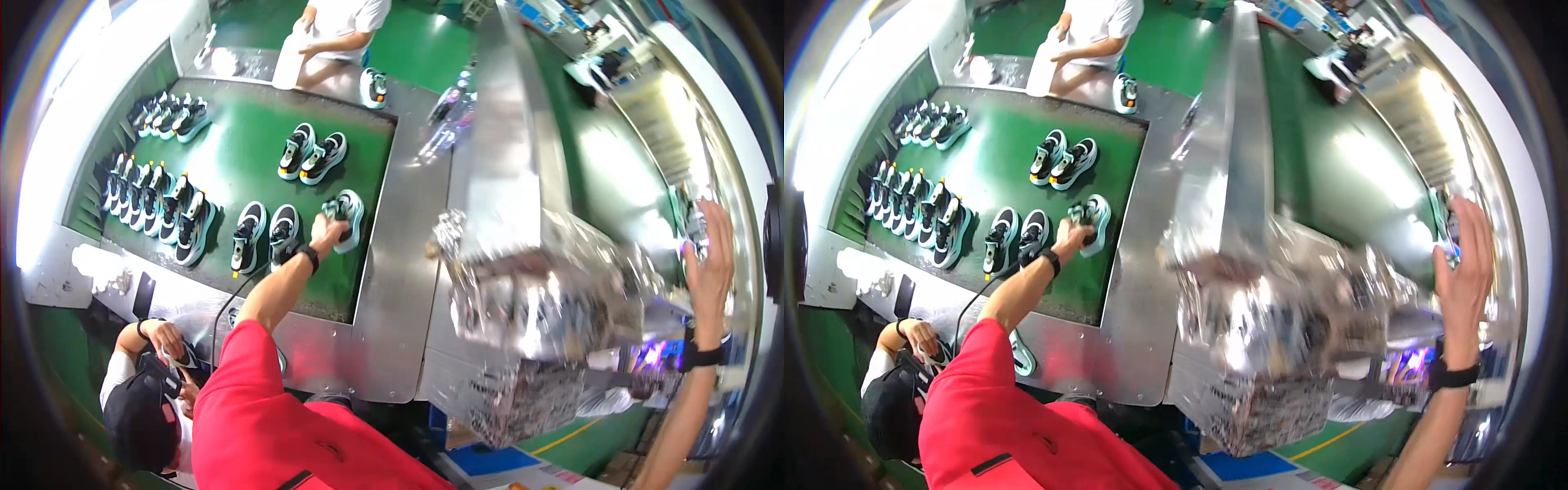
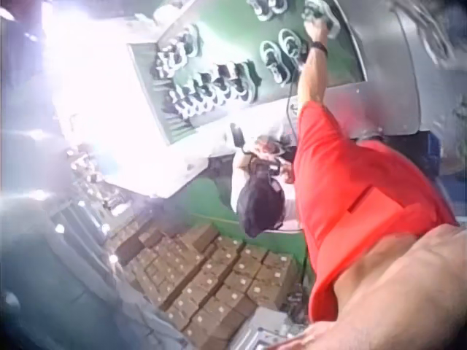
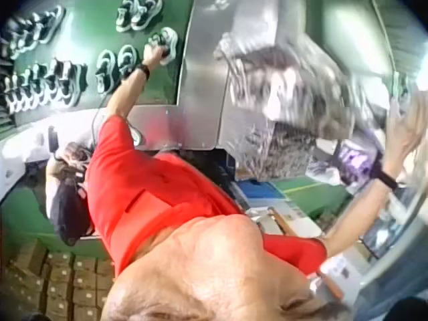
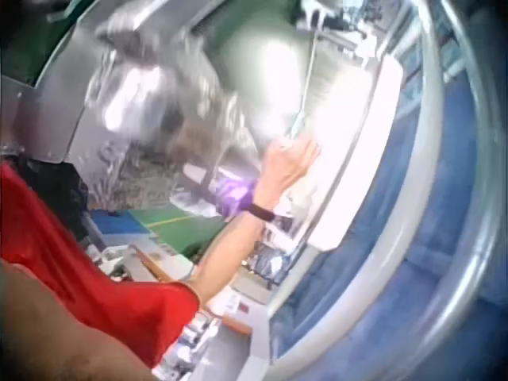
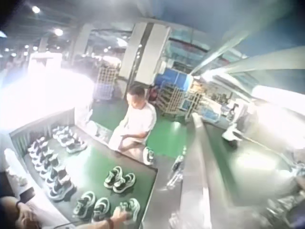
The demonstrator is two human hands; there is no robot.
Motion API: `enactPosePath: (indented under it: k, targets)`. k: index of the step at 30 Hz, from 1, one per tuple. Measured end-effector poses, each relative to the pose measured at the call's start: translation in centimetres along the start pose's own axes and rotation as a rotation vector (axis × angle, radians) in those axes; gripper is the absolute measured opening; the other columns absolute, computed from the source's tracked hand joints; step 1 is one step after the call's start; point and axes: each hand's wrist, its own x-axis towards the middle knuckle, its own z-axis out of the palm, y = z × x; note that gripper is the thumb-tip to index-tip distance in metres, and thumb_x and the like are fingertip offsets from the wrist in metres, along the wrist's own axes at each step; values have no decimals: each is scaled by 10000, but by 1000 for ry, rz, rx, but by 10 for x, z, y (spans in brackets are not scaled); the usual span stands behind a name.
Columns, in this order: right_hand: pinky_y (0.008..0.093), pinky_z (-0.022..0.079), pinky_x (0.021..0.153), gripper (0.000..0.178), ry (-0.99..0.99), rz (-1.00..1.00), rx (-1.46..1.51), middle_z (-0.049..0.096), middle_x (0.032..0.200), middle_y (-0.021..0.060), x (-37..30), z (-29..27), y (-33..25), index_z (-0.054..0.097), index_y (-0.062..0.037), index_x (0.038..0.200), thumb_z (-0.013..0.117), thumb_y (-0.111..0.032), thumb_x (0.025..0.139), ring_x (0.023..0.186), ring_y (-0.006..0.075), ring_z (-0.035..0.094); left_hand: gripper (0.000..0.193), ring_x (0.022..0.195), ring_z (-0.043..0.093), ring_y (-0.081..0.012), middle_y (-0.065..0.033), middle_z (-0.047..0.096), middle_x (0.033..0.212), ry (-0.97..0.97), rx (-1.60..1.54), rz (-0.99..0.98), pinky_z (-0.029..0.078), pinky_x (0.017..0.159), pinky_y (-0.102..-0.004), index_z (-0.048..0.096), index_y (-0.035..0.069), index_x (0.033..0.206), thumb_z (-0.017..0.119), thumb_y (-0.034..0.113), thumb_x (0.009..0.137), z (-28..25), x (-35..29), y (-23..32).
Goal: The worker takes shoes from a table, places them into an industrial lasting or pressing machine for processing, and then places them onto a conveyor belt.
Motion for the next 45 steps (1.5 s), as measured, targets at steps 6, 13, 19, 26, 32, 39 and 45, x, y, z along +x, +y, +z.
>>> enactPosePath:
  k: [6,13,19,26,32,39,45]
  targets:
    - [387,251,1186,836,-123,-255,-173,423,1477,89,175,107,19,391,-88,1450,623,131,677,1420,289,304,524,931,629,-454,-275,639,1014,245,513,257,513,791,-515,454,-28,1156,647,206,729,21,112,61]
    - [409,279,1164,733,-153,-312,-173,428,1461,111,270,198,32,468,-105,1385,662,90,705,1383,294,355,683,875,640,-437,-250,598,1042,426,570,447,532,736,-513,352,-11,1324,688,202,769,23,162,55]
    - [416,463,942,614,-360,-61,-74,627,1111,232,256,187,49,582,-19,1212,726,-134,627,1063,403,584,746,946,632,-451,-274,601,1123,370,547,365,522,787,-528,287,-11,1397,680,213,804,19,162,56]
    - [461,485,657,324,-221,21,-91,644,795,188,176,143,21,638,-51,885,690,-248,634,744,386,627,702,1372,380,-321,-240,393,1471,-53,106,546,324,1106,-441,308,-34,1466,654,192,898,28,12,-44]
    - [452,535,745,519,-8,397,125,695,810,187,69,37,6,648,-54,1056,710,-346,632,777,370,678,299,601,555,-102,-28,601,631,-645,-37,-43,436,558,-278,545,31,620,734,119,836,54,-252,9]
    - [382,462,952,829,266,670,637,657,1163,163,-154,-122,-44,530,19,1296,867,-317,617,1071,222,622,589,1189,562,-272,-204,575,1283,-1494,-337,138,422,1043,-405,498,-78,1307,627,365,940,131,-419,129]
    - [341,524,731,753,118,1253,607,692,907,193,-353,-225,-180,498,-15,1281,824,-281,656,821,260,706,998,1240,511,-251,-147,467,1387,-1732,-639,452,413,1032,-390,263,-39,1462,673,603,818,217,-572,155]
